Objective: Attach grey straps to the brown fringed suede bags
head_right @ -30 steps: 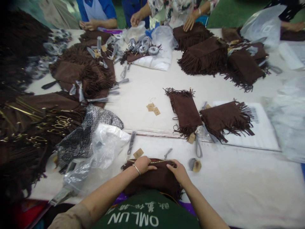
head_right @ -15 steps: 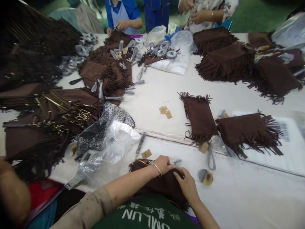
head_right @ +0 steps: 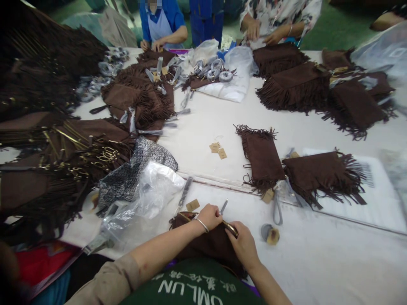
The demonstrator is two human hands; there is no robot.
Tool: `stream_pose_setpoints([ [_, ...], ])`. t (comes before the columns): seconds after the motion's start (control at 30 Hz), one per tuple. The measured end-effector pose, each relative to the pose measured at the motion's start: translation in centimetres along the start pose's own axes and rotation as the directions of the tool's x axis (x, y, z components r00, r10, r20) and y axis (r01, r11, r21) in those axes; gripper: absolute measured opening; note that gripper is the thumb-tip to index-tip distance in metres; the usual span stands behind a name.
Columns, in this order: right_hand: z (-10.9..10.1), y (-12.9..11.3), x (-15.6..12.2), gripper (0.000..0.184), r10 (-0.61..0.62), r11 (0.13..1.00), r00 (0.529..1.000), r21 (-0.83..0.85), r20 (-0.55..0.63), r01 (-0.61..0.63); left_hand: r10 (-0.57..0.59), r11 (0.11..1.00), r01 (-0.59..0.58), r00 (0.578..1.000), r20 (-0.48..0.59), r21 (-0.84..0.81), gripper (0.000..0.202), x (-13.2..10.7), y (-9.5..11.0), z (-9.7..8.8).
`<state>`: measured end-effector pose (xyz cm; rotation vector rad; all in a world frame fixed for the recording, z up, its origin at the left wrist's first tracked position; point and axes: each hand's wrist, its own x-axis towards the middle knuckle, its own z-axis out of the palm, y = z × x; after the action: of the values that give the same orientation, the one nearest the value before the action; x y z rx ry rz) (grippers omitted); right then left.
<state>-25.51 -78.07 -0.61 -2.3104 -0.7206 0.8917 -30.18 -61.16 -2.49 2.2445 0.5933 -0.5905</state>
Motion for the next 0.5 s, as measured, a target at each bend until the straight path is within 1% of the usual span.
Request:
stream_pose_setpoints([
  [0.07, -0.3, -0.3, 0.2, 0.027, -0.015, 1.000, 1.000, 0.008, -0.002, 0.015, 0.051, 0.995, -0.040, 0.991, -0.120, 0.096, 0.022, -0.8, -1.8, -0.8],
  [0.1, -0.5, -0.3, 0.3, 0.028, -0.013, 1.000, 1.000, 0.021, -0.005, 0.013, 0.053, 0.989, -0.029, 0.984, -0.167, 0.142, 0.021, -1.4, -3.1, -1.5],
  [0.17, -1.1, 0.2, 0.6, 0.031, 0.026, 0.997, 0.999, 0.070, -0.026, -0.024, -0.006, 0.975, 0.060, 0.969, -0.247, 0.212, 0.020, -2.6, -6.2, -3.3],
  [0.23, -1.6, 1.1, 0.7, 0.036, 0.093, 0.988, 0.995, 0.131, -0.039, -0.087, -0.108, 0.951, 0.190, 0.943, -0.315, 0.245, 0.021, -3.9, -9.2, -5.1],
  [0.27, -1.8, 1.5, 0.8, 0.038, 0.125, 0.980, 0.991, 0.161, -0.041, -0.117, -0.134, 0.943, 0.224, 0.934, -0.331, 0.248, 0.022, -4.5, -10.4, -5.9],
  [0.3, -1.9, 1.9, 0.8, 0.040, 0.151, 0.972, 0.988, 0.189, -0.039, -0.141, -0.139, 0.942, 0.228, 0.933, -0.333, 0.245, 0.023, -5.1, -11.2, -6.6],
  [0.33, -1.9, 2.1, 0.9, 0.042, 0.171, 0.963, 0.985, 0.216, -0.036, -0.160, -0.127, 0.949, 0.210, 0.937, -0.324, 0.235, 0.023, -5.6, -11.7, -7.0],
  [0.4, -1.6, 2.3, 1.1, 0.043, 0.190, 0.946, 0.981, 0.275, -0.036, -0.173, -0.093, 0.968, 0.158, 0.948, -0.305, 0.195, 0.022, -6.2, -11.6, -7.1],
  [0.43, -1.3, 2.2, 1.3, 0.042, 0.191, 0.937, 0.981, 0.304, -0.041, -0.170, -0.101, 0.974, 0.157, 0.945, -0.310, 0.163, 0.026, -6.1, -11.4, -6.9],
  [0.47, -1.0, 2.1, 1.6, 0.038, 0.175, 0.931, 0.983, 0.335, -0.048, -0.149, -0.081, 0.981, 0.133, 0.940, -0.330, 0.138, 0.033, -5.8, -11.0, -6.5],
  [0.5, -0.8, 2.0, 1.9, 0.033, 0.153, 0.923, 0.987, 0.363, -0.050, -0.125, -0.004, 0.992, 0.046, 0.940, -0.340, 0.115, 0.042, -5.3, -10.8, -6.1],
])
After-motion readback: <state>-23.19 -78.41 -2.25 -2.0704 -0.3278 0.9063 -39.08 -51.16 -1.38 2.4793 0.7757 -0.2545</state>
